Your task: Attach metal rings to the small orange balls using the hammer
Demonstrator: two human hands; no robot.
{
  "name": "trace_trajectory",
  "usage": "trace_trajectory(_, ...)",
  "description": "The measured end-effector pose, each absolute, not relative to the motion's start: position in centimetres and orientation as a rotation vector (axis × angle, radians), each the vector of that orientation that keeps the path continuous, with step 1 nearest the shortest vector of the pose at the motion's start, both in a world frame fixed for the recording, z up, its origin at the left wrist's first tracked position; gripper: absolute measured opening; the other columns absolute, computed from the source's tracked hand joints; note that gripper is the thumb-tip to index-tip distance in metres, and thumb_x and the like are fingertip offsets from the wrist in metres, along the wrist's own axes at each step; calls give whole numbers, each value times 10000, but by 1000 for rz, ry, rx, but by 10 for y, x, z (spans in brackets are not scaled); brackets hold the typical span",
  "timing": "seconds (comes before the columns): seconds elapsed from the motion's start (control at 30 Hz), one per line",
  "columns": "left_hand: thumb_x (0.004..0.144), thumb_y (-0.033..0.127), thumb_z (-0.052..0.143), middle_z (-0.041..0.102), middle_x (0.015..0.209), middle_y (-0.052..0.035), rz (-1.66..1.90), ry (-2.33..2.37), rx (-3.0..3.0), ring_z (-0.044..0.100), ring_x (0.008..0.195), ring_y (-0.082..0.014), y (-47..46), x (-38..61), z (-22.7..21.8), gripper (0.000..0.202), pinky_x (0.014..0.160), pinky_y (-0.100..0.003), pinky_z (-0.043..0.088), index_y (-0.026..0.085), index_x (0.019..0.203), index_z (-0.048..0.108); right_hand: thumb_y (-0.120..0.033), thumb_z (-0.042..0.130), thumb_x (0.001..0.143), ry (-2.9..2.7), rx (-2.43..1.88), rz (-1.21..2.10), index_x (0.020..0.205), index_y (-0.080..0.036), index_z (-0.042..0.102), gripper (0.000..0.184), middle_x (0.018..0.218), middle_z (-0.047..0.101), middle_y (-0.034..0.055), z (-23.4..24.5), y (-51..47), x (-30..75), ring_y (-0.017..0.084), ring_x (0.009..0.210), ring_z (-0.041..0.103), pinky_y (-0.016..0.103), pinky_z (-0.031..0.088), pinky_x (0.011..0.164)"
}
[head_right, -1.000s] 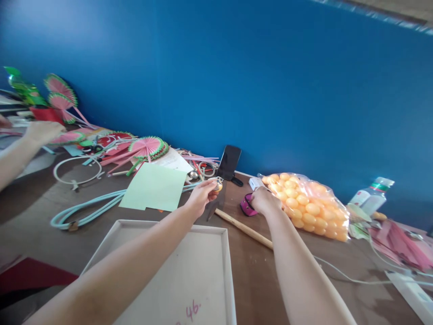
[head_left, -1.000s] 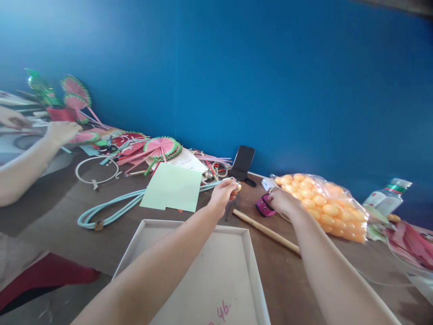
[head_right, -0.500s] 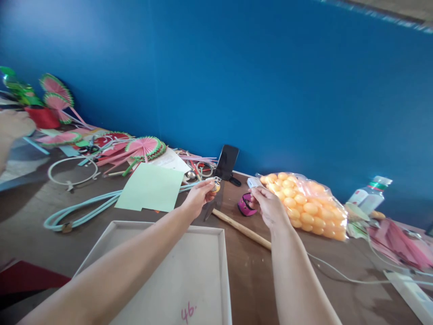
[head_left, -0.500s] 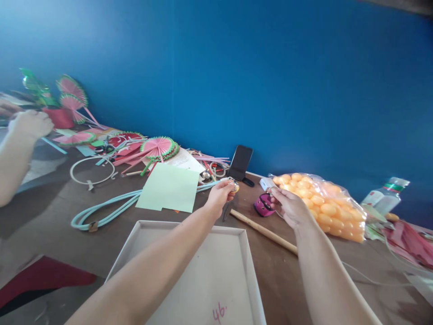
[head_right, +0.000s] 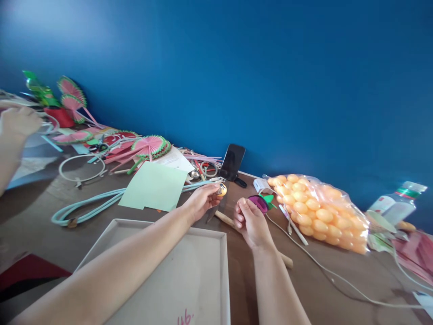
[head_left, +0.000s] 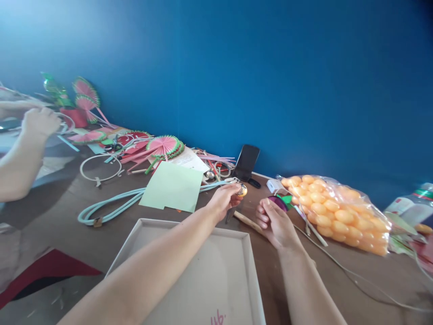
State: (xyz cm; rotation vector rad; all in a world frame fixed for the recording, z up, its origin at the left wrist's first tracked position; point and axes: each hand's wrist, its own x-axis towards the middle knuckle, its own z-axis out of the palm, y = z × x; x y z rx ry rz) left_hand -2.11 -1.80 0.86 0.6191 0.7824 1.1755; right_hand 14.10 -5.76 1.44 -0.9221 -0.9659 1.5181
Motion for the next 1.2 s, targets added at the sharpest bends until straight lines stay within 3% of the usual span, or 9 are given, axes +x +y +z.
trace_trajectory(0.4, 713, 279, 681, 678, 863, -75, 1079, 829, 621, 608, 647, -107, -22, -21, 12, 234, 595, -214, 467, 163, 917, 670, -343, 818, 590, -808, -1003, 1445, 699, -190, 628, 267, 637, 566, -50, 1, -56, 136, 48, 512, 477, 139, 430, 424)
trace_trajectory(0.57, 727, 256, 661, 678, 891, -77, 1079, 820, 652, 607, 656, -104, -23, -21, 11, 228, 599, -214, 469, 161, 934, 678, -269, 819, 599, -787, -967, 1483, 818, -190, 686, 268, 743, 636, -28, 1, -55, 136, 49, 569, 532, 140, 482, 469)
trace_trajectory(1.2, 736, 301, 682, 678, 899, -91, 978, 867, 829, 637, 730, -124, -26, -19, 11, 302, 619, -194, 457, 138, 991, 671, -255, 792, 649, -838, -875, 1586, 851, -198, 675, 241, 767, 668, -26, -3, -58, 131, 30, 531, 501, 132, 448, 449)
